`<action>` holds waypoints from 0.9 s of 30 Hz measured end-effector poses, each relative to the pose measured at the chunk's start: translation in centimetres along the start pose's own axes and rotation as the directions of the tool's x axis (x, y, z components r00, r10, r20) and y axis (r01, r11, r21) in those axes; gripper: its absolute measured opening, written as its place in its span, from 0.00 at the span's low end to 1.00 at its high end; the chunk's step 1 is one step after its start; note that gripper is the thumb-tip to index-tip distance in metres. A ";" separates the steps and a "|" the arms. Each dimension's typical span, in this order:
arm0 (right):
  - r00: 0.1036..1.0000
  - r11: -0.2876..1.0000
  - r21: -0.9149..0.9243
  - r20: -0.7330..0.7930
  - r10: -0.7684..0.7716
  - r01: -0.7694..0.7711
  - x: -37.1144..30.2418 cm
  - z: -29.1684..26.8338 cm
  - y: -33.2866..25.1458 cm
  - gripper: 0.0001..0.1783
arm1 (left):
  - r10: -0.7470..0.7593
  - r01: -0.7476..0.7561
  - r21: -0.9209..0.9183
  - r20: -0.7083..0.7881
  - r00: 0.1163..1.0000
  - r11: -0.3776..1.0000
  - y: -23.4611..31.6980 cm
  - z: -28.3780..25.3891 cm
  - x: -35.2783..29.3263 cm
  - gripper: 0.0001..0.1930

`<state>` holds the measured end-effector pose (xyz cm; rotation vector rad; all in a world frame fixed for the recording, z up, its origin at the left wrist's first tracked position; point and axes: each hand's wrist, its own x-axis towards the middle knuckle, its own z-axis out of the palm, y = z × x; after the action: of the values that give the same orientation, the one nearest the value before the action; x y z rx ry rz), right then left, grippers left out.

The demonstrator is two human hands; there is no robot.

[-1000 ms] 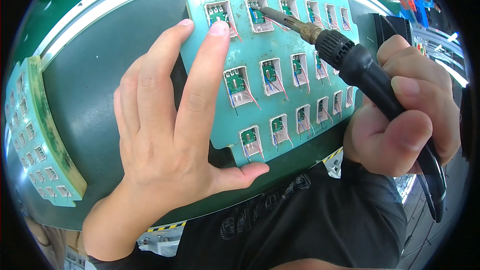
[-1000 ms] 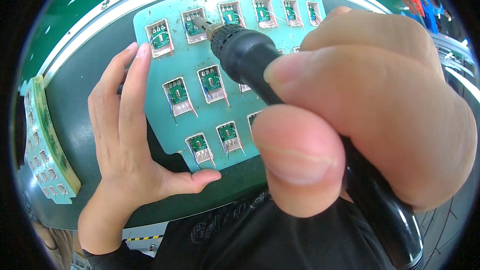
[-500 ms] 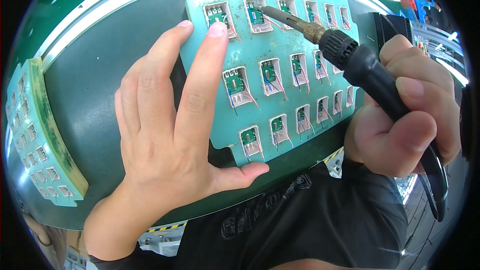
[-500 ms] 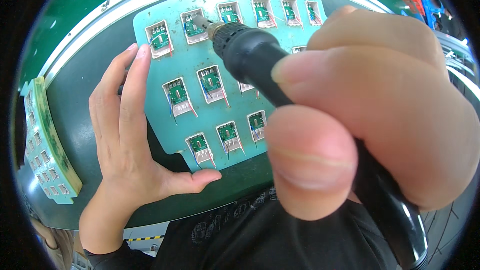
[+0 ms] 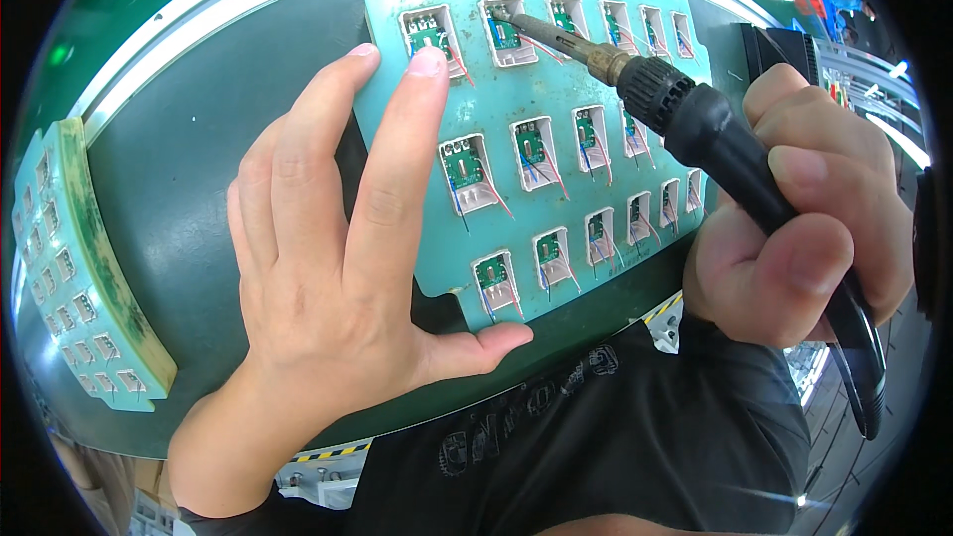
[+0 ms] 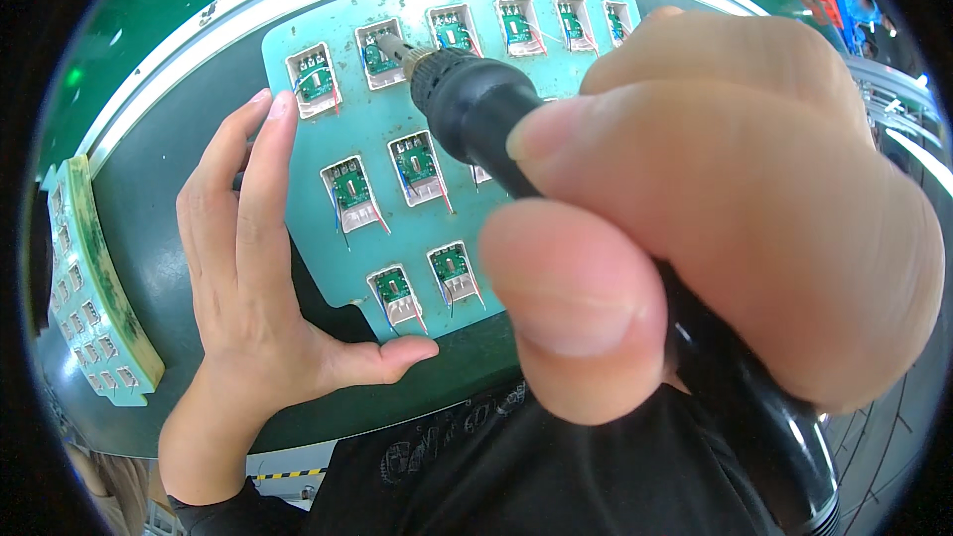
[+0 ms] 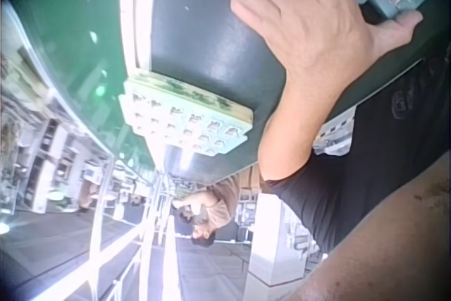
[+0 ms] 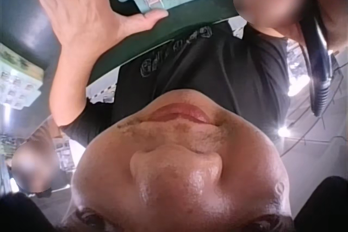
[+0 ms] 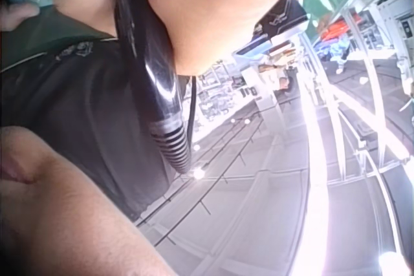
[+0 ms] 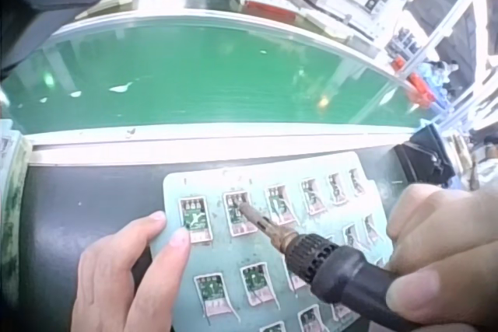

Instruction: The recorder is soldering electronic components onto circuit boards at an assembly line in a factory.

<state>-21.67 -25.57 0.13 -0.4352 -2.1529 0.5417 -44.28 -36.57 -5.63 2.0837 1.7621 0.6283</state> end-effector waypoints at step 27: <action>0.998 0.998 0.056 -0.060 0.033 -0.029 -0.7 -1.4 -1.0 0.19 | 0.016 -0.016 0.001 -0.029 0.999 1.000 -0.3 0.2 0.0 0.62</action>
<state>-20.28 -26.45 0.95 -0.4497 -2.0704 0.5966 -44.37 -36.56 -5.98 2.1012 1.7630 0.6663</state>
